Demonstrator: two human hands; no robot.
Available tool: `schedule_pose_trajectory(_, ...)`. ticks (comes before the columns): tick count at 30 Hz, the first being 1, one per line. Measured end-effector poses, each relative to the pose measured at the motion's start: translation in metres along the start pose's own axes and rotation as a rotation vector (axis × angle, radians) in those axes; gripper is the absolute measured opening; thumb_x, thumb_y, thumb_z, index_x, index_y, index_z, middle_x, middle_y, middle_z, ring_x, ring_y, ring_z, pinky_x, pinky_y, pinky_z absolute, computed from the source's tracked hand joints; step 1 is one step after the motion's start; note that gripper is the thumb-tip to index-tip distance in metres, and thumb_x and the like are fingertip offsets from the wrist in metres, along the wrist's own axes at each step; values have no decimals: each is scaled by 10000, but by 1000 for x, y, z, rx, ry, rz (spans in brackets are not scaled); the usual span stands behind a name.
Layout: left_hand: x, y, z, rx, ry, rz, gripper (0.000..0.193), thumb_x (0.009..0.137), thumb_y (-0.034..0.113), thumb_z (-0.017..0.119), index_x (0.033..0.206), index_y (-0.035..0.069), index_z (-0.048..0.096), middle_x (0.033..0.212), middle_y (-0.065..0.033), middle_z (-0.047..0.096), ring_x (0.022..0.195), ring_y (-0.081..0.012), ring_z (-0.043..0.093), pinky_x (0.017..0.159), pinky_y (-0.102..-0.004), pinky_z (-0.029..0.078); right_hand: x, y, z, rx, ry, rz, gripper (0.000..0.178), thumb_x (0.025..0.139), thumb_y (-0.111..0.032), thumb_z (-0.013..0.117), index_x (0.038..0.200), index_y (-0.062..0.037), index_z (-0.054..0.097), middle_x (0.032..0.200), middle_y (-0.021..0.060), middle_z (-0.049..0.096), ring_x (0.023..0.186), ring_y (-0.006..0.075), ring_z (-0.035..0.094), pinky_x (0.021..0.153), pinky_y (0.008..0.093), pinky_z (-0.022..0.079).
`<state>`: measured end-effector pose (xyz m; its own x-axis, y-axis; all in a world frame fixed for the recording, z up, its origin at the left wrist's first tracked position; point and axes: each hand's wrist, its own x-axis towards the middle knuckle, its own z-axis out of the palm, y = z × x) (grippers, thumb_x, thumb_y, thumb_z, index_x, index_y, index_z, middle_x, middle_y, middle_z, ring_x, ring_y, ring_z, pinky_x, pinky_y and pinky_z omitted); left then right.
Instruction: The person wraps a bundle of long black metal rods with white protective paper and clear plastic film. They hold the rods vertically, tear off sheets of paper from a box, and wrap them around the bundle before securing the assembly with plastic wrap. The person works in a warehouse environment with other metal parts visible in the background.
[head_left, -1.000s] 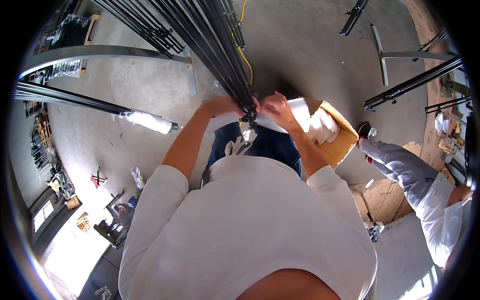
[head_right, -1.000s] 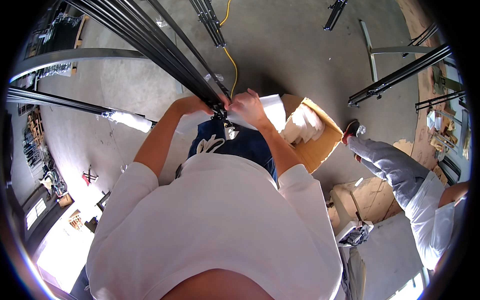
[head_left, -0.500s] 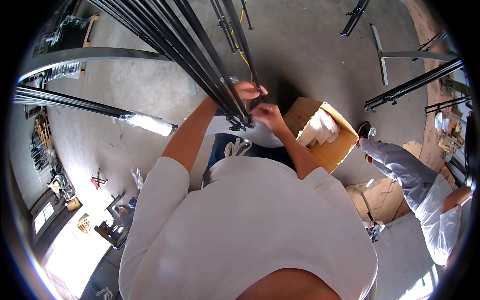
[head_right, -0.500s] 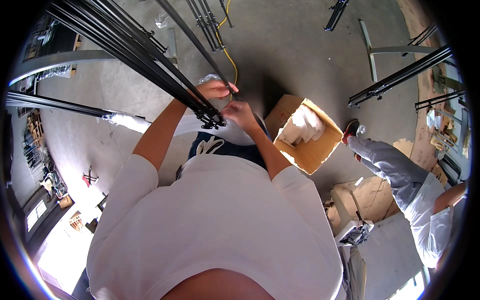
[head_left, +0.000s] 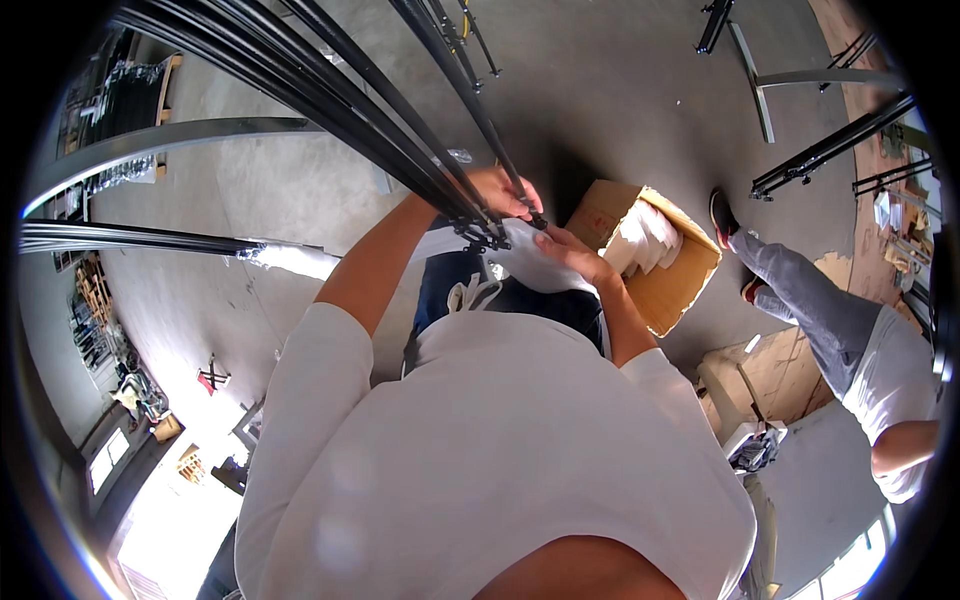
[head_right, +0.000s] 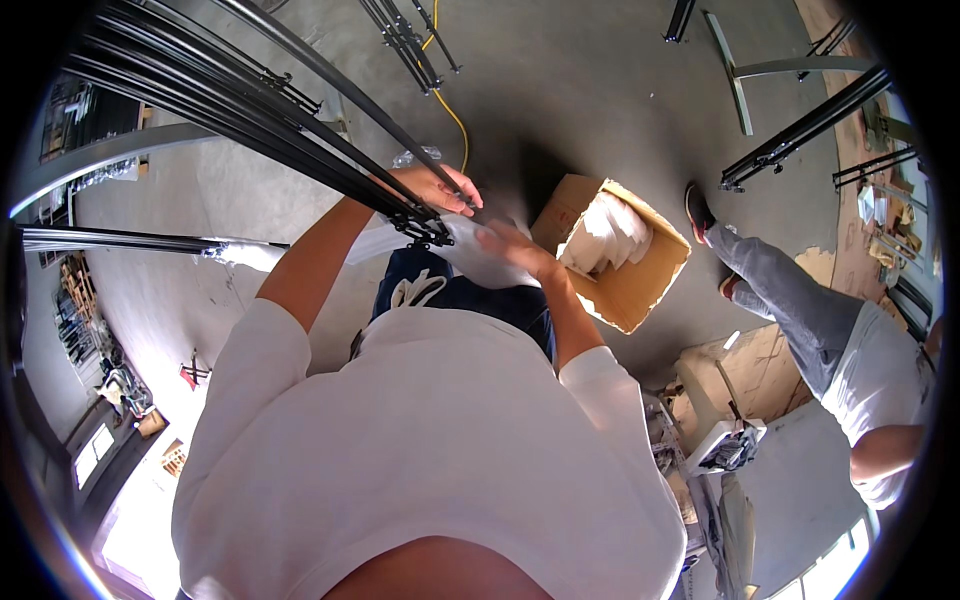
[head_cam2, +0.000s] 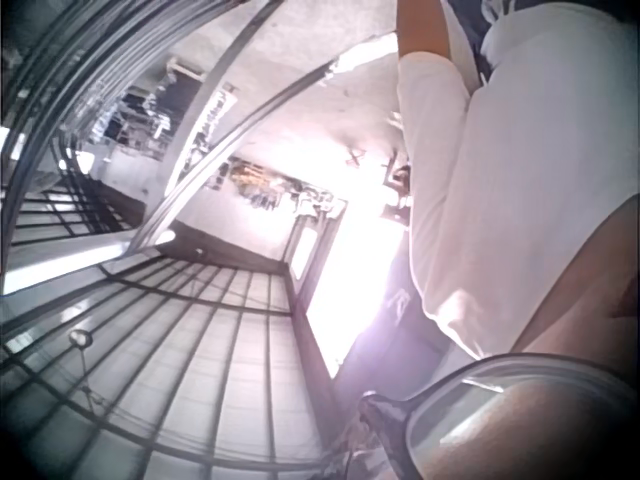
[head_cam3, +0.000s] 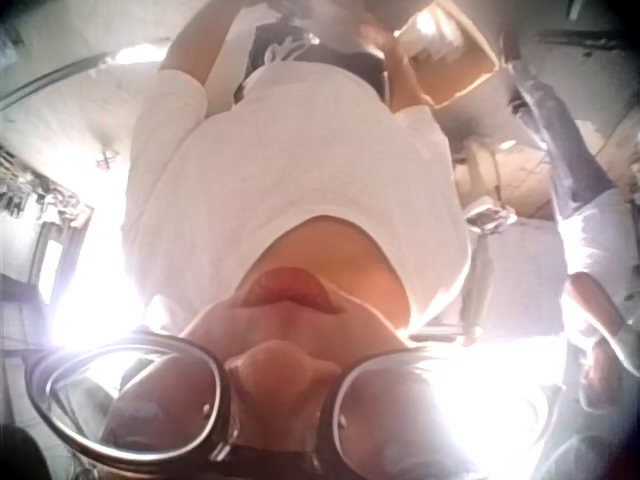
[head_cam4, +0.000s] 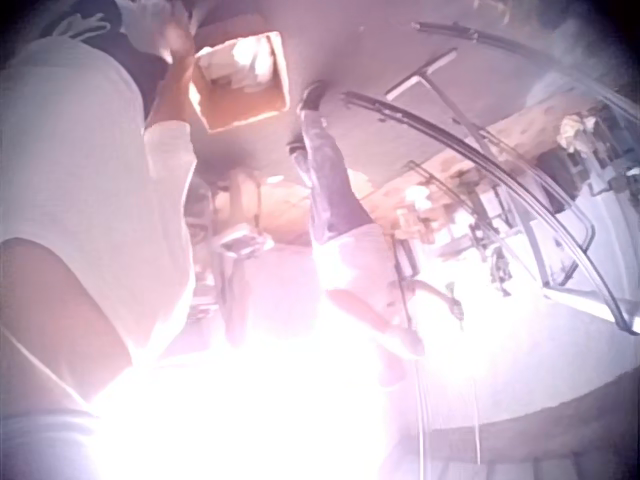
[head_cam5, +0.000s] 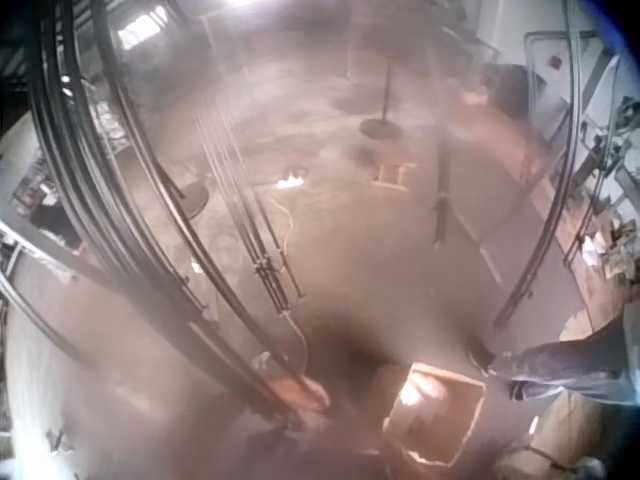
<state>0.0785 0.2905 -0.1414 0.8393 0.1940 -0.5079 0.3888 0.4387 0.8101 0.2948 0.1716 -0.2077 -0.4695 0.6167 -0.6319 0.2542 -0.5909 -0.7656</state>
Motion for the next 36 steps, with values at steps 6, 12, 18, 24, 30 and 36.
schedule_pose_trajectory(6, 5, 13, 2, 124, 29, -18, 255, 802, 117, 567, 1038, 24, 581, 953, -80, 605, 908, -127, 554, 788, -257, 417, 19, 7, -1, -110, 147, -47, 286, 714, -306, 650, 793, -40, 581, 721, 88, 572, 739, 203, 551, 767, 333, 384)
schedule_pose_trajectory(12, 8, -16, -15, -46, -184, 21, 265, 771, 133, 573, 984, -22, 596, 1040, -97, 570, 931, -175, 537, 830, -255, 396, 7, -36, 2, -489, 622, -519, 187, 604, -107, 682, 656, -32, 518, 639, 106, 550, 680, 270, 535, 653, 348, 415)
schedule_pose_trajectory(18, -30, -14, 10, -323, 211, 78, 267, 844, 231, 469, 913, 0, 585, 1106, -130, 539, 957, -191, 532, 866, -263, 376, 9, -58, -11, -553, 415, -542, 287, 666, -176, 657, 905, -107, 514, 745, 54, 585, 793, 227, 576, 935, 452, 282)
schedule_pose_trajectory(24, -61, -26, 27, -277, 520, 232, 281, 848, 237, 458, 916, 5, 603, 1008, -128, 594, 936, -184, 544, 843, -268, 395, 24, -91, 8, -876, 90, -717, 116, 700, -168, 610, 772, -98, 552, 781, 62, 586, 838, 227, 561, 878, 460, 309)
schedule_pose_trajectory(30, -91, -41, 37, -339, 646, 186, 236, 854, 188, 474, 974, 29, 600, 935, -78, 604, 889, -129, 546, 783, -248, 418, 47, -103, 34, -348, 3, -675, 154, 753, -105, 557, 872, -9, 548, 783, 126, 588, 731, 273, 575, 641, 327, 440)
schedule_pose_trajectory(36, -116, -59, 64, 27, 871, 63, 257, 794, 73, 489, 1033, 25, 570, 955, -84, 591, 904, -180, 535, 806, -281, 396, 54, -108, 49, -339, -85, -500, 159, 792, -138, 536, 883, -11, 508, 815, 117, 575, 747, 232, 546, 673, 317, 424)
